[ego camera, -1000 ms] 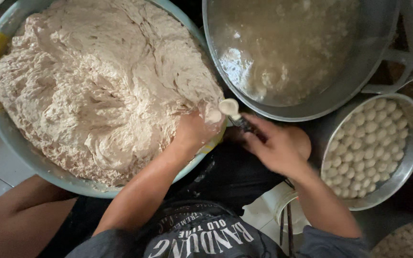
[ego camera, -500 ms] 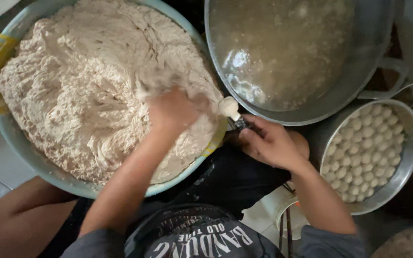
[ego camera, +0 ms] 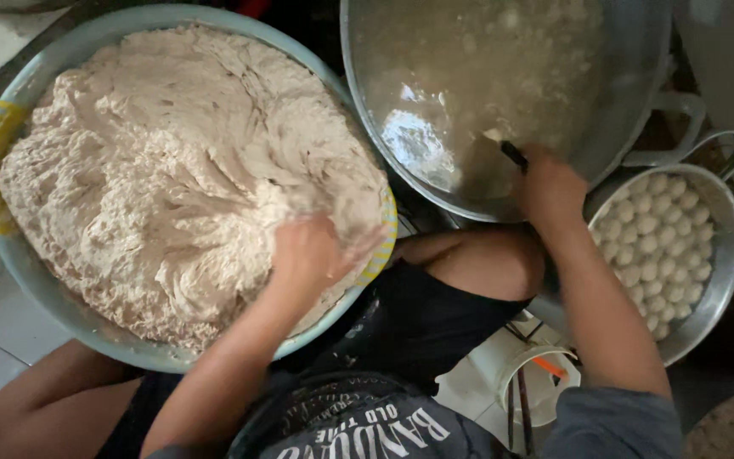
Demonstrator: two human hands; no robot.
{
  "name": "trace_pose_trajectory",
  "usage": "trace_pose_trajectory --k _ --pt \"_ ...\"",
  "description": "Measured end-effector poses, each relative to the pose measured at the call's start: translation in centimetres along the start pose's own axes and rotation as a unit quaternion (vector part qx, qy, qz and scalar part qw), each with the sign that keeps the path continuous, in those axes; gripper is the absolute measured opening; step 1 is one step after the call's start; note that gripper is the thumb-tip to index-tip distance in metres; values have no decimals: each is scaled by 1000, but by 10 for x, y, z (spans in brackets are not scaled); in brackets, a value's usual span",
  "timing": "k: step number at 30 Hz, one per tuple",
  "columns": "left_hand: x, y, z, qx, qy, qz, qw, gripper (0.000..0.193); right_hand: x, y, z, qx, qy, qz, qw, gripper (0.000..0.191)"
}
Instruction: The person sits on the floor and repeatedly scoops portions of dough from a large basin using a small scoop, dips the scoop in a water-filled basin, and rolls the dough between their hands into balls. The finished dough balls accumulate in a perforated tray beside them.
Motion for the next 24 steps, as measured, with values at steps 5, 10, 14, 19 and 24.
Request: trace_pose_trajectory --k 5,10,14,19,24 --pt "-38 -2 3 52 60 -29 996 54 34 12 -26 11 -121 42 992 26" --pt "-26 -2 20 -37 120 176 976 37 20 70 -42 -206 -335 -192 899 33" --pt "-28 3 22 -68 154 210 963 36 19 102 -90 -196 -483 -279 806 36" --pt "-59 2 13 11 167 55 984 37 61 98 -131 48 -406 -124 904 40" --pt "-66 -1 10 41 107 -7 993 35 38 103 -137 -76 -520 -283 802 36"
Point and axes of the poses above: each hand's wrist, its own y-axis away from the middle knuckle, its own x-axis out of the back of the hand, z = x × y, the point moved 8 cm from there along -y, towards the middle knuckle, and after that the axes turned 12 degrees about z, right-handed, at the moved point
